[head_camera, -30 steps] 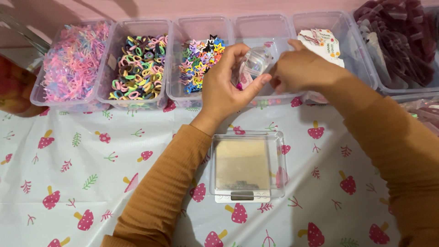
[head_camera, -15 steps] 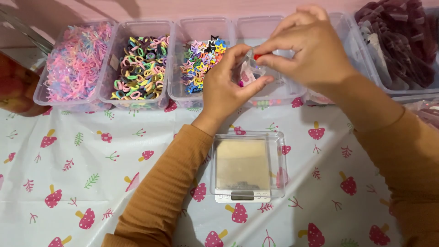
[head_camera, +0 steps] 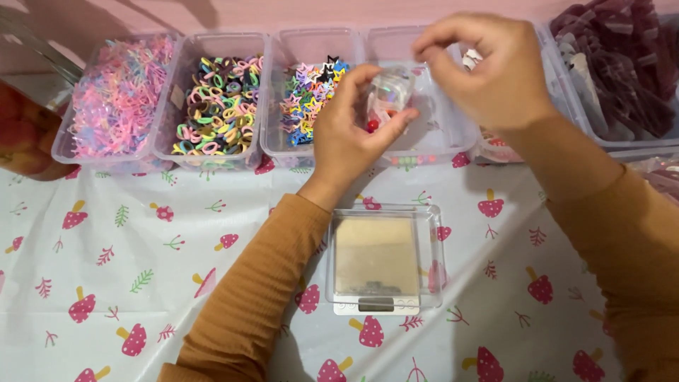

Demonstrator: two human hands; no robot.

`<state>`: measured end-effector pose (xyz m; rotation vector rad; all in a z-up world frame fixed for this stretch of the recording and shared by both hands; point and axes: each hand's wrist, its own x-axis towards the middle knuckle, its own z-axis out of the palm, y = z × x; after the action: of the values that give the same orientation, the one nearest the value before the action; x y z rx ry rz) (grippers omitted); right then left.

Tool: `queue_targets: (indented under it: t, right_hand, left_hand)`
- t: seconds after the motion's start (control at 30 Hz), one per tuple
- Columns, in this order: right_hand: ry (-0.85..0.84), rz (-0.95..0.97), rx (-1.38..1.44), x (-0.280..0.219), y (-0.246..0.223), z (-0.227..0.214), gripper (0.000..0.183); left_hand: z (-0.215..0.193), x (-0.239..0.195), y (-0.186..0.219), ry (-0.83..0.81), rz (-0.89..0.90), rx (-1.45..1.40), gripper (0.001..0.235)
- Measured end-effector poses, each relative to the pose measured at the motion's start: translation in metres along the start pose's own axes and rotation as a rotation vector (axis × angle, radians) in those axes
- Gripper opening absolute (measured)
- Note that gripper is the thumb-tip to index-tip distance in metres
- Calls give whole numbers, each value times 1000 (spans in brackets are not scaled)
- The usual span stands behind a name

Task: Picking various small hair accessories like clips and ties from organized bins and placing them into small plastic bags for packaging.

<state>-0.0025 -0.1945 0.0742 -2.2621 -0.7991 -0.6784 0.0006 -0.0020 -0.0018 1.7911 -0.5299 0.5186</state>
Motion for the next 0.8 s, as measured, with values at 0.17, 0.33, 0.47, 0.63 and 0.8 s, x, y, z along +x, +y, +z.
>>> queue_targets:
  t: [0.17, 0.33, 0.47, 0.63, 0.8]
  right_hand:
    - [-321, 199, -42, 3, 32, 5, 21]
    - [-1120, 501, -448, 6, 36, 30, 37]
    - [-1168, 513, -419, 7, 29, 32, 38]
    - [-1190, 577, -409, 9, 26, 32, 36]
    - [-1205, 632, -427, 10, 24, 35, 33]
  left_hand:
    - [0, 1, 1, 96, 37, -76, 52]
    - [0, 0, -1, 92, 48, -57, 53]
    - [0, 0, -2, 76, 34, -43, 53]
    - [2, -1, -4, 85, 51, -28, 53]
    - [2, -1, -3, 88, 44, -32, 53]
